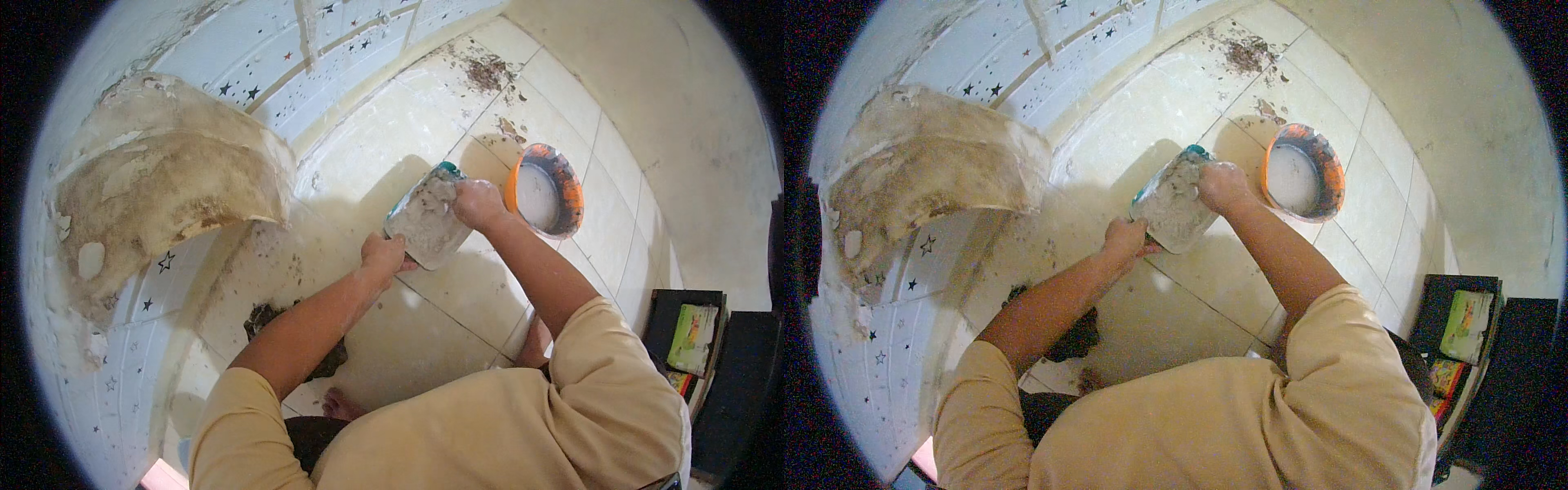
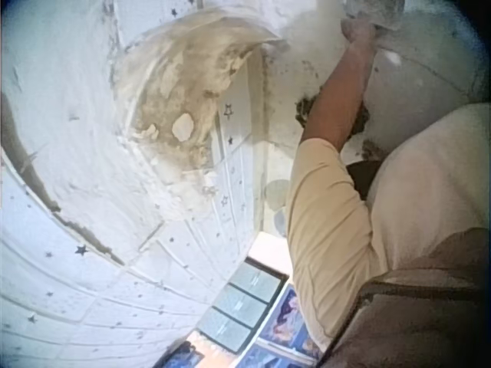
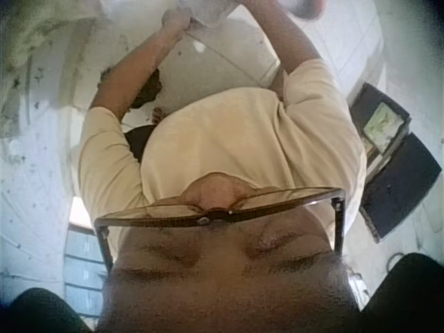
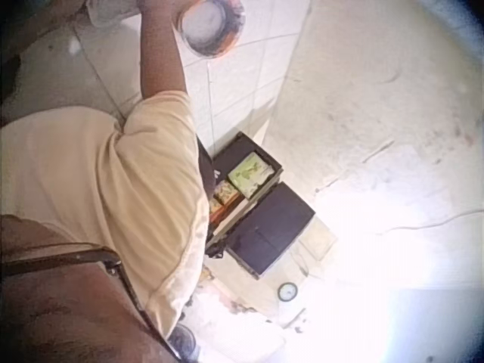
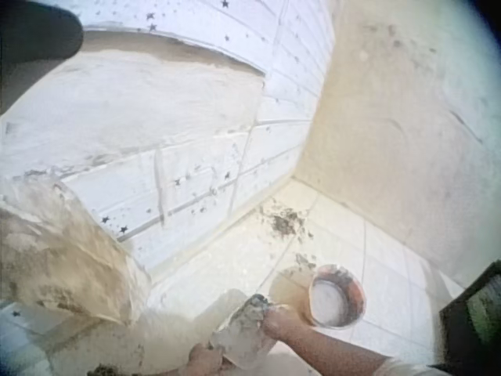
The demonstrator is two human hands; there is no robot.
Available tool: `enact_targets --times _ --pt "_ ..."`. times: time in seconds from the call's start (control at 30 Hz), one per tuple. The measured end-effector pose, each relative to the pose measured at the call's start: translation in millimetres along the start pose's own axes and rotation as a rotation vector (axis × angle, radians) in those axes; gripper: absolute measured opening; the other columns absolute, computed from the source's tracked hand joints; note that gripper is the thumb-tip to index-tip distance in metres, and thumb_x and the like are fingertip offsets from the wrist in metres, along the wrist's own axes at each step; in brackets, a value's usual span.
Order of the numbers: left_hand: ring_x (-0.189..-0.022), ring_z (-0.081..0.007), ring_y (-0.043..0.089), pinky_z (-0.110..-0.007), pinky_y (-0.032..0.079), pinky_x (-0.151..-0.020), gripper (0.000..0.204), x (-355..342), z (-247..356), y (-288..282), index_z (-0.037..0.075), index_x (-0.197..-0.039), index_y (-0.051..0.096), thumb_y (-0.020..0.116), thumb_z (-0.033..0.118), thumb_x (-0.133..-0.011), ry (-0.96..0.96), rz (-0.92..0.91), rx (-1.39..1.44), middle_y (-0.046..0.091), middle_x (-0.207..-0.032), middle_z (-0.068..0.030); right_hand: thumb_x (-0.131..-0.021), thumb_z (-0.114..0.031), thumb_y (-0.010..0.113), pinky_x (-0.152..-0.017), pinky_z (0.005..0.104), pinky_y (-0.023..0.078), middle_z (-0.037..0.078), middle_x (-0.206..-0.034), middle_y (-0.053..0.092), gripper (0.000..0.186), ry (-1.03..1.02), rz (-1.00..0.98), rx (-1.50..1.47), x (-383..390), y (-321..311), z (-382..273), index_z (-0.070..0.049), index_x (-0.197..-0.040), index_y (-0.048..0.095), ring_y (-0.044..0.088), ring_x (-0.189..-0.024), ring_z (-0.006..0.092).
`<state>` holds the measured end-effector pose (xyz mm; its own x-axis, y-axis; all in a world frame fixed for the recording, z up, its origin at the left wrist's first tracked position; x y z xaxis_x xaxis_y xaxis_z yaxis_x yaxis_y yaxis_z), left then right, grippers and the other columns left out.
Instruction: The person applies a white plaster-like substance to a damaged section of a ceiling using a trowel. They repeatedly scoop the material from a container on the floor and spread it over the ceiling surface, smoothing it out. The person also uses a dark cloth to wipe the ceiling and their hands.
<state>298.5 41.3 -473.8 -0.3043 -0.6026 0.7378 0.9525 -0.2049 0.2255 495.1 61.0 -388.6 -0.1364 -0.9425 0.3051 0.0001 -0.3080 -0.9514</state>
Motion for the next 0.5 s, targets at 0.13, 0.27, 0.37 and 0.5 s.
enact_targets --times 0.13,0.27,0.37,0.5 --pt "-0.082 -0.0378 0.065 -0.043 0.061 -0.059 0.034 4.9 1.6 2.6 -0.018 -0.109 0.040 0.051 0.006 -0.087 -0.051 0.025 0.077 0.055 -0.104 -0.0295 -0.074 -0.020 0.054 -0.071 0.0458 0.051 0.019 -0.083 0.066 0.020 -0.057 0.023 0.008 8.8 39.3 -15.3 -0.005 -0.079 0.066 0.065 -0.080 0.0365" --pt "-0.082 -0.0382 0.065 -0.044 0.061 -0.062 0.037 -3.5 -3.5 0.7 -0.017 -0.112 0.039 0.051 0.007 -0.087 -0.016 -0.063 0.071 0.055 -0.105 -0.0278 -0.072 -0.017 0.057 -0.069 0.0461 0.052 0.019 -0.083 0.066 0.018 -0.028 -0.021 -0.089 18.0 -1.4 -28.6 -0.005 -0.082 0.066 0.066 -0.080 0.0342" --pt "-0.082 -0.0373 0.065 -0.043 0.061 -0.063 0.036 -3.6 -4.1 -0.6 -0.017 -0.111 0.039 0.051 0.007 -0.086 -0.005 -0.066 0.045 0.055 -0.104 -0.0273 -0.072 -0.018 0.058 -0.068 0.0469 0.052 0.018 -0.082 0.066 0.017 -0.049 0.232 -0.052 -7.3 -10.0 -10.1 -0.005 -0.079 0.066 0.066 -0.078 0.0331" --pt "-0.081 -0.0357 0.065 -0.042 0.061 -0.063 0.034 5.2 5.2 3.8 -0.017 -0.109 0.042 0.051 0.007 -0.086 0.014 -0.116 0.041 0.056 -0.102 -0.0264 -0.073 -0.018 0.053 -0.066 0.0463 0.051 0.018 -0.081 0.065 0.017 -0.137 0.104 0.031 -8.6 26.7 -27.7 -0.005 -0.075 0.064 0.065 -0.077 0.0341"
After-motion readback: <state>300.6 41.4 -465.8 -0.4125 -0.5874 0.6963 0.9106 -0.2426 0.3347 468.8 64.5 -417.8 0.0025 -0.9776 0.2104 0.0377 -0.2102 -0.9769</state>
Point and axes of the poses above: each hand's wrist, its own x-axis away from the middle knuckle, its own y-axis out of the palm, z = x × y, the point moved 6 cm from there along -x, towards the middle knuckle
